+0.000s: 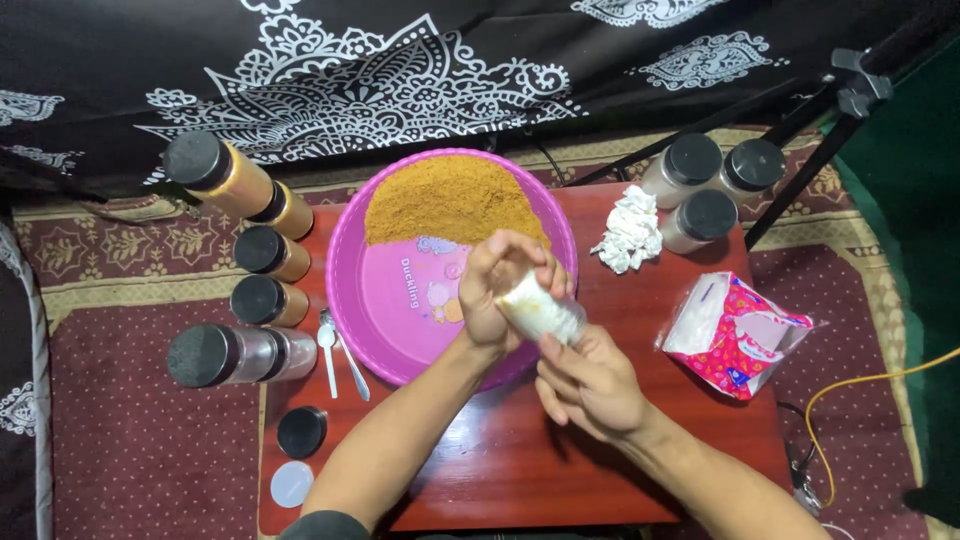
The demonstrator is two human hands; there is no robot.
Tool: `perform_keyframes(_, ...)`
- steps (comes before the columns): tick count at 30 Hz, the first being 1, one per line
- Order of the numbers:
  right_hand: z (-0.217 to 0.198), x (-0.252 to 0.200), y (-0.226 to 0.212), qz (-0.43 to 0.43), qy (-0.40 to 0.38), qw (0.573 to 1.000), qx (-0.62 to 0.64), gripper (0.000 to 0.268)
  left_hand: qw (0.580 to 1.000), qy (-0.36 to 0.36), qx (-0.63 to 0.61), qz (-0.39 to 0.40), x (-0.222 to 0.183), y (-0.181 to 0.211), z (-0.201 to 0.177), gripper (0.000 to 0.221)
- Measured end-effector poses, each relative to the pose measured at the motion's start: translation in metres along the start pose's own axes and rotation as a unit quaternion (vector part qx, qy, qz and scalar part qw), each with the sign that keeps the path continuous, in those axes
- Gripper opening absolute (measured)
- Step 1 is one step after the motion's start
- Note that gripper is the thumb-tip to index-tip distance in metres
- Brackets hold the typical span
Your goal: A person is cleaning a small glass jar by wiping the interior and exterior surfaces with a white tissue.
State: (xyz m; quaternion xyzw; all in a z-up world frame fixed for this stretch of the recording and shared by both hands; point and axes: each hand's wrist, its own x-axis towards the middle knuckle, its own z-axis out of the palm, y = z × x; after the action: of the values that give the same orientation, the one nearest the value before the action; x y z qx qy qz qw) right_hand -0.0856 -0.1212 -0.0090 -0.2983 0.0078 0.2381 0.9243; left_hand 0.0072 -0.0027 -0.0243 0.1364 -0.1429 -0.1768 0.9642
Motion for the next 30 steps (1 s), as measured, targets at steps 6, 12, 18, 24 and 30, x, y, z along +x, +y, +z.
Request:
perform_keyframes(6, 0.009, 0.015, -0.012, -0.167, 0.141, 0.905, -0.366, 0.036, 0.913, 0.315, 0.257, 0.025, 0.007, -0.002, 0.010, 0.043)
perform_keyframes(12, -0.032, 0.024, -0.011, -0.313, 0.113, 0.412, -0.848, 0.013, 0.926, 0.334, 0.156, -0.078, 0.006, 0.004, 0.036, 0.070)
perform_keyframes(18, 0.013, 0.027, -0.009, -0.271, 0.112, 0.426, -0.856, 0.017, 0.907, 0.390, 0.139, -0.078, 0.008, 0.004, 0.013, 0.059)
perform_keyframes(24, 0.013, 0.019, -0.006, -0.186, 0.067, 0.717, -0.668, 0.012, 0.919, 0.378, 0.095, -0.060, 0.005, 0.002, 0.003, 0.066)
perform_keyframes(30, -0.011, 0.009, -0.009, -0.018, 0.001, 0.918, -0.397, 0.067, 0.945, 0.320, 0.063, -0.026, 0.006, -0.003, 0.007, 0.074)
